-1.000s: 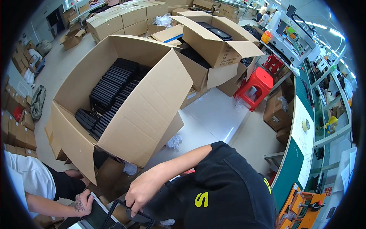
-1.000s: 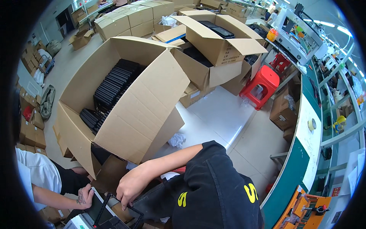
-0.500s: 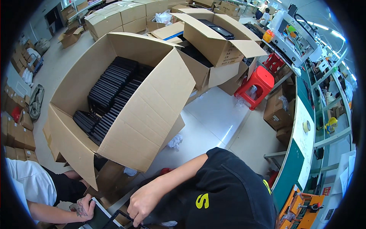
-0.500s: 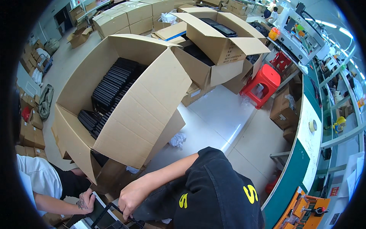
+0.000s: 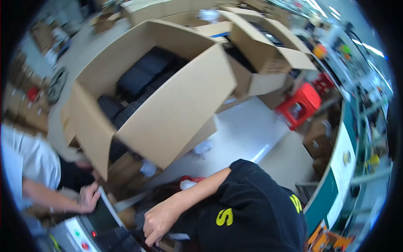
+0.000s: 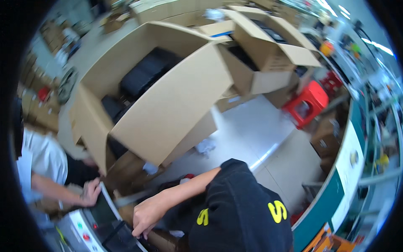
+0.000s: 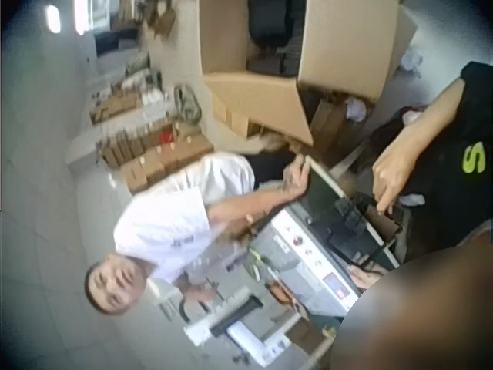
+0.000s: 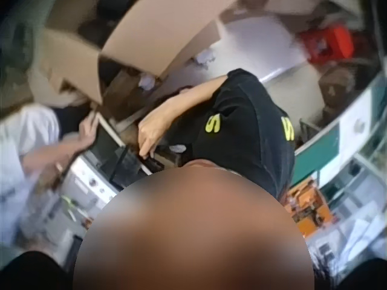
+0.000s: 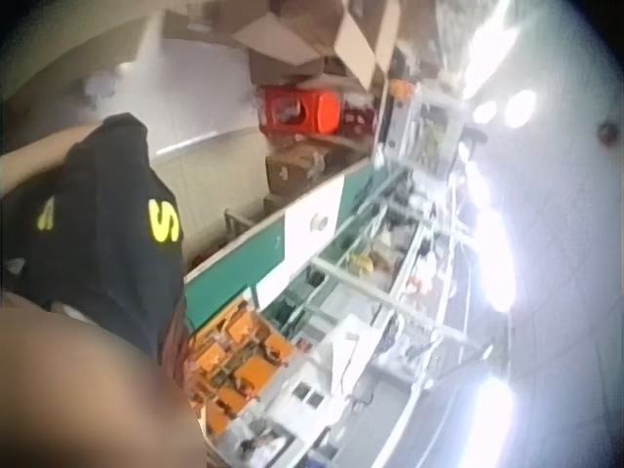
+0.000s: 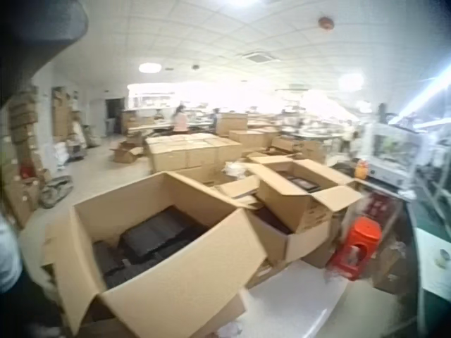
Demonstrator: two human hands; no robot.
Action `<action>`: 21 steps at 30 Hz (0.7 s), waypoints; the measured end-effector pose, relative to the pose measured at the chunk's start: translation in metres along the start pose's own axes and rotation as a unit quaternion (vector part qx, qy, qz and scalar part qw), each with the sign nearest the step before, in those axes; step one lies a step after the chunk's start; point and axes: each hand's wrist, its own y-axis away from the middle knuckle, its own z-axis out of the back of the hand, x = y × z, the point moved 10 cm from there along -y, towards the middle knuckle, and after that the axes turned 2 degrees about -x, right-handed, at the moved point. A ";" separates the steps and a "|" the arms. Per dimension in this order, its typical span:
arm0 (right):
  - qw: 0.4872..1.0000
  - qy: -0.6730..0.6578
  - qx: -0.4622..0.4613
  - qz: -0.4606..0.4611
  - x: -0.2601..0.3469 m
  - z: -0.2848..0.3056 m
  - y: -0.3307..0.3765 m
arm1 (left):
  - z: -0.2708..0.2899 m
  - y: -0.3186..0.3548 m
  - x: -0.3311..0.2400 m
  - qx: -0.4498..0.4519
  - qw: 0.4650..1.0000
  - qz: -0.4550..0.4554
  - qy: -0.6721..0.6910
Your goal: Assembling electronic tablet components using a press machine and organizing them in boxes.
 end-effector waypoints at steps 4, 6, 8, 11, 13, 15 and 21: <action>0.997 -0.052 0.040 -0.034 -0.006 -0.026 0.010 | 0.017 0.065 -0.017 -0.331 0.700 0.500 -0.388; 0.994 -0.063 0.081 -0.031 -0.006 -0.035 0.007 | -0.009 0.076 -0.063 -0.593 0.558 0.399 -0.422; 0.991 -0.071 0.107 -0.024 -0.008 -0.047 0.000 | -0.022 0.078 -0.074 -0.689 0.559 0.283 -0.364; 0.981 -0.151 0.114 -0.050 -0.019 -0.069 -0.015 | -0.037 0.092 -0.098 -0.722 0.566 0.221 -0.330; 0.965 -0.201 0.126 -0.115 -0.029 -0.083 -0.024 | -0.042 0.095 -0.109 -0.731 0.566 0.195 -0.329; 0.956 -0.233 0.110 -0.142 -0.037 -0.090 -0.031 | -0.044 0.093 -0.121 -0.732 0.552 0.184 -0.353; 0.954 -0.236 0.142 -0.118 -0.039 -0.106 -0.041 | -0.043 0.108 -0.129 -0.742 0.522 0.203 -0.370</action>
